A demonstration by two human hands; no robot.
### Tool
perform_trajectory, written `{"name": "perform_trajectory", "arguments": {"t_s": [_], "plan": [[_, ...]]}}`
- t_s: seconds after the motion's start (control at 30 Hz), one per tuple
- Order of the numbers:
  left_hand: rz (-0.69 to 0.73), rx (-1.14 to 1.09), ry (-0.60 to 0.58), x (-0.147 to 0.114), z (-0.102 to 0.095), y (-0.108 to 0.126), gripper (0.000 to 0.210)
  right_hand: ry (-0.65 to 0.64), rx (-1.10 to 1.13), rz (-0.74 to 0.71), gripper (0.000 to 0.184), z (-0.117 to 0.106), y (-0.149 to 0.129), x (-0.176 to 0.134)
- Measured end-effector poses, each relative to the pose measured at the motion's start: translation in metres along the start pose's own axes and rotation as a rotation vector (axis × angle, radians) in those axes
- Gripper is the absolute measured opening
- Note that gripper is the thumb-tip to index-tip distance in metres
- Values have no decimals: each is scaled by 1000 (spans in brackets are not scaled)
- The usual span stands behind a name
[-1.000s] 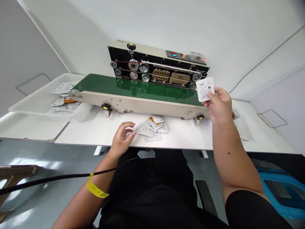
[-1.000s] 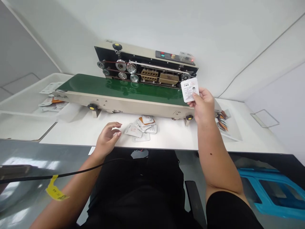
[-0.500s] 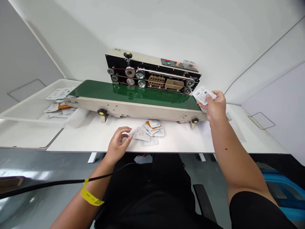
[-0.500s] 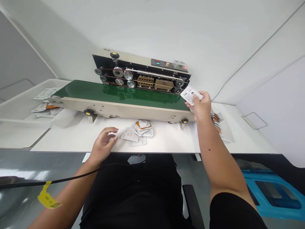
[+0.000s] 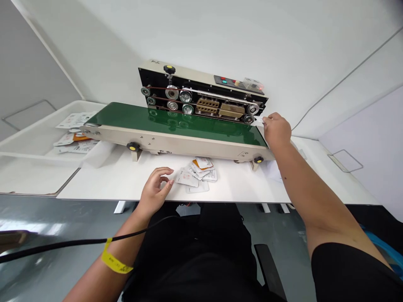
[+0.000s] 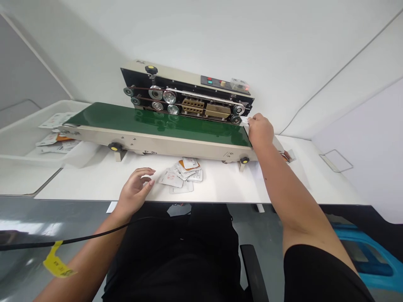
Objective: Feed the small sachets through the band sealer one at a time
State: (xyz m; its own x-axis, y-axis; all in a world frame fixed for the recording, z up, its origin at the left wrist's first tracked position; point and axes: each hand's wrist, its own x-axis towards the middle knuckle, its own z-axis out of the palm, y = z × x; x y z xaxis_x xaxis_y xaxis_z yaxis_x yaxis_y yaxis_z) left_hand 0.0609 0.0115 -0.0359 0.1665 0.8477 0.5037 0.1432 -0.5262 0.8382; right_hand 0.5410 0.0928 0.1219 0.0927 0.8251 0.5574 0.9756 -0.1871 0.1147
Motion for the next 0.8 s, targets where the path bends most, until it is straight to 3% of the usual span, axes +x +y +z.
{"name": "perform_trajectory", "arguments": {"t_s": [0.17,0.3,0.37,0.47,0.53,0.67,0.8], "plan": [[0,-2,-4,-1,0,2,18,-59,72,-3,31,4,-27,9],[22,34,-9,-1,-1,1,17,-5,213,-4,32,-2,-45,7],[32,90,-20,0,-1,-1,17,78,298,19,42,-10,-59,-10],[54,212,-92,3,0,-3,20,177,483,-36,46,-20,-94,-64],[76,303,-167,5,3,-5,26,86,656,-185,40,-21,-125,-109],[96,483,-314,7,16,-8,52,-289,908,-490,46,-8,-184,-177],[73,613,-389,4,26,-10,66,-435,845,-460,67,12,-214,-194]]}}
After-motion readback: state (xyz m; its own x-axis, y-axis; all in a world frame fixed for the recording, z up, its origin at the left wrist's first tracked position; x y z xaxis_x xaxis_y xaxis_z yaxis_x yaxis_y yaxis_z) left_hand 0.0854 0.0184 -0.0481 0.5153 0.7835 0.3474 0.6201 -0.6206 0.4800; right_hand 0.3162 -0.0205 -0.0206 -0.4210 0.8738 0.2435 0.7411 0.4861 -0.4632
